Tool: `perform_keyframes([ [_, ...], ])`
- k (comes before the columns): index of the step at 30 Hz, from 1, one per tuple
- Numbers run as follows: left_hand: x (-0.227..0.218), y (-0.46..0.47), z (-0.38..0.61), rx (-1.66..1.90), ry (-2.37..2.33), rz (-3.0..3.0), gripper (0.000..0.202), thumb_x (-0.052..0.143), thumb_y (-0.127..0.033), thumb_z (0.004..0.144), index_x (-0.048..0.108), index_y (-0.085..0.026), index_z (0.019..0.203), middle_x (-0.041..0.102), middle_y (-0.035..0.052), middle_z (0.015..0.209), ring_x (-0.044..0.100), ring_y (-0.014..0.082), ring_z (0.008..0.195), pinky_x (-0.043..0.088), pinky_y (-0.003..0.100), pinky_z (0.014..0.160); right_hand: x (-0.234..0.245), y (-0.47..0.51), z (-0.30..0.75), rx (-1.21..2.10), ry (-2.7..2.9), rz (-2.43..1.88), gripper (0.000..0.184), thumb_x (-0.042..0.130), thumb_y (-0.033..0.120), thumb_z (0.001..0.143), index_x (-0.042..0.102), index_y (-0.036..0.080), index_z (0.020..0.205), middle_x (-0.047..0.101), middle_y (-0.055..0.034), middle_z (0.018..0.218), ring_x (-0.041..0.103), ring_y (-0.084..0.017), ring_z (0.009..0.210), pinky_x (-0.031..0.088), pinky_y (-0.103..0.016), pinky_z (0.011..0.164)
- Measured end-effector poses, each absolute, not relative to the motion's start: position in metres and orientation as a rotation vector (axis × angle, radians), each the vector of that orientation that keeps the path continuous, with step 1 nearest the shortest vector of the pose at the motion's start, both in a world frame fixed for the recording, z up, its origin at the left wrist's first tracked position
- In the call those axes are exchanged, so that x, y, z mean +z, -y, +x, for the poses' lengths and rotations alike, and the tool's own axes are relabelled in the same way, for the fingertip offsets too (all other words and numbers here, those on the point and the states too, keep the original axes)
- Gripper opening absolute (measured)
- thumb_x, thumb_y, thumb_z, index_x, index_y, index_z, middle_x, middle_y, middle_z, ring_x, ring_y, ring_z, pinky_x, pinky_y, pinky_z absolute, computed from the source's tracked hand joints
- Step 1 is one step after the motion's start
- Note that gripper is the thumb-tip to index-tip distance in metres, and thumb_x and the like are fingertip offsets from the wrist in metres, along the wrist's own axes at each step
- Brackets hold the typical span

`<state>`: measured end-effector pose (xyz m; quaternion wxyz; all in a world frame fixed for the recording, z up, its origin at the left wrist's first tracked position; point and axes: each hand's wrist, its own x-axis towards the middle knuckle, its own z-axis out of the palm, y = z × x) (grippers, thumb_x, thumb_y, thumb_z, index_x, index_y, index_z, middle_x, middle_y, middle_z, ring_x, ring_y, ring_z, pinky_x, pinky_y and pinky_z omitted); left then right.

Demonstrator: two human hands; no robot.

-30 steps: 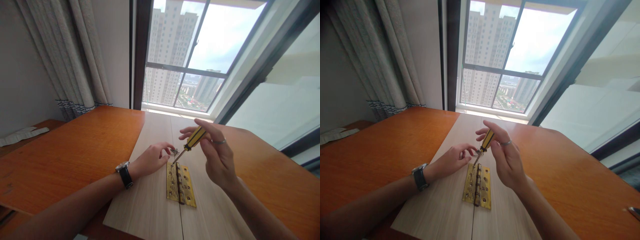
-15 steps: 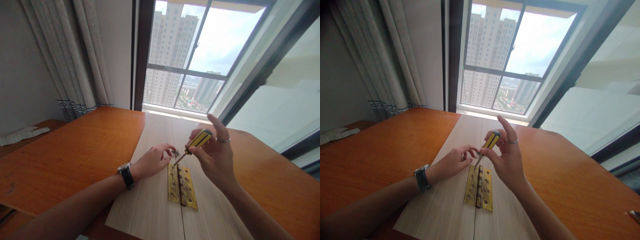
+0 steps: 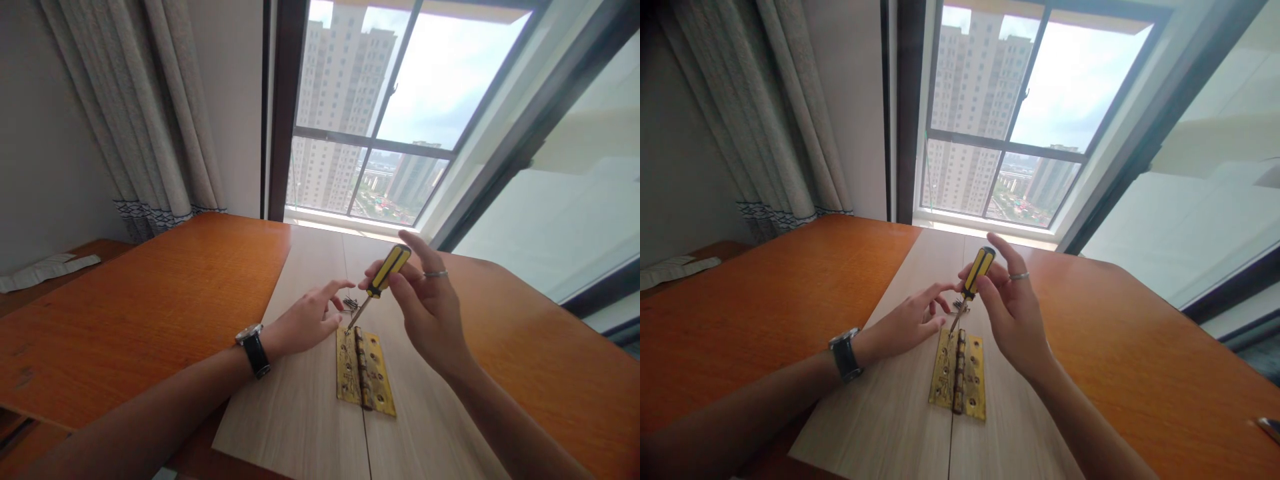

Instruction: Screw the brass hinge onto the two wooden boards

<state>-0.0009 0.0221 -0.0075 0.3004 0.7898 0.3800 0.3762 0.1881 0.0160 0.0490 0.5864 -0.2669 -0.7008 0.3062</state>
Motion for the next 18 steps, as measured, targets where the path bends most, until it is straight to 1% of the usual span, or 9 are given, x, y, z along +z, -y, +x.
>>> perform_keyframes([
  [2,-0.0077,-0.0225,-0.0009,0.995,-1.01,2.095,0.058,0.054,-0.008,0.087,0.049,-0.024,0.142,0.068,0.0022,0.104,0.057,0.012,0.075,0.048,0.028,0.082,0.0495,-0.0191,0.1892,0.745,1.597,-0.663,0.039,0.07,0.022,0.091,0.063,0.034,0.128,0.077,0.0008,0.092,0.074,-0.017,0.078,0.062,-0.035,0.074],
  [4,-0.008,-0.0231,-0.0012,0.992,-1.014,2.098,0.056,0.054,-0.007,0.086,0.052,-0.023,0.14,0.069,0.0032,0.105,0.058,0.0135,0.079,0.047,0.029,0.084,0.0492,-0.0209,0.1907,0.744,1.559,-0.719,0.031,0.078,0.021,0.082,0.072,0.029,0.112,0.077,0.0011,0.086,0.074,-0.017,0.074,0.061,-0.033,0.072],
  [7,-0.009,-0.0238,-0.0017,0.994,-1.014,2.101,0.052,0.053,-0.006,0.087,0.055,-0.021,0.136,0.07,0.004,0.104,0.06,0.0153,0.084,0.047,0.03,0.085,0.0479,-0.0201,0.1921,0.713,1.534,-0.769,0.026,0.086,0.02,0.069,0.076,0.025,0.093,0.074,0.0024,0.078,0.069,-0.015,0.07,0.057,-0.028,0.068],
  [9,-0.0095,-0.024,-0.0019,0.99,-1.013,2.101,0.05,0.053,-0.007,0.087,0.056,-0.021,0.134,0.071,0.0039,0.104,0.059,0.0156,0.084,0.047,0.03,0.085,0.0469,-0.0184,0.192,0.689,1.576,-0.768,0.022,0.086,0.02,0.067,0.077,0.023,0.086,0.071,0.0024,0.076,0.066,-0.014,0.07,0.055,-0.027,0.066],
  [11,-0.0094,-0.024,-0.0017,0.989,-1.012,2.107,0.048,0.054,-0.007,0.087,0.058,-0.021,0.133,0.071,0.0037,0.103,0.059,0.0155,0.083,0.048,0.031,0.086,0.0459,-0.0171,0.1912,0.645,1.631,-0.76,0.014,0.083,0.023,0.072,0.076,0.023,0.085,0.07,0.001,0.08,0.064,-0.015,0.074,0.054,-0.028,0.067],
  [13,-0.0086,-0.024,-0.0015,1.001,-0.996,2.117,0.048,0.055,-0.007,0.087,0.06,-0.021,0.132,0.071,0.0036,0.103,0.059,0.0156,0.084,0.048,0.031,0.087,0.0446,-0.0168,0.1896,0.603,1.66,-0.759,0.01,0.078,0.028,0.081,0.076,0.023,0.089,0.068,-0.0004,0.084,0.064,-0.015,0.077,0.054,-0.029,0.069],
  [14,-0.0079,-0.0239,-0.0014,1.017,-0.981,2.121,0.048,0.055,-0.006,0.087,0.06,-0.021,0.132,0.07,0.0037,0.103,0.06,0.0156,0.085,0.049,0.03,0.087,0.0437,-0.0168,0.1885,0.601,1.666,-0.756,0.012,0.074,0.03,0.086,0.075,0.023,0.096,0.067,-0.0008,0.086,0.064,-0.016,0.078,0.054,-0.03,0.069],
  [16,-0.006,-0.0236,-0.0015,1.054,-0.936,2.133,0.044,0.053,-0.006,0.089,0.064,-0.021,0.129,0.07,0.0043,0.104,0.061,0.0157,0.088,0.049,0.03,0.087,0.0417,-0.0168,0.1859,0.631,1.666,-0.727,0.024,0.068,0.032,0.092,0.07,0.027,0.116,0.067,-0.0007,0.088,0.065,-0.016,0.077,0.056,-0.032,0.069],
  [18,-0.0038,-0.0229,-0.0018,1.093,-0.885,2.151,0.034,0.052,-0.01,0.094,0.068,-0.02,0.122,0.071,0.0052,0.104,0.062,0.0162,0.09,0.049,0.031,0.089,0.0398,-0.0162,0.1832,0.663,1.652,-0.675,0.044,0.064,0.03,0.096,0.054,0.035,0.139,0.068,-0.0003,0.091,0.068,-0.018,0.078,0.058,-0.036,0.07],
])
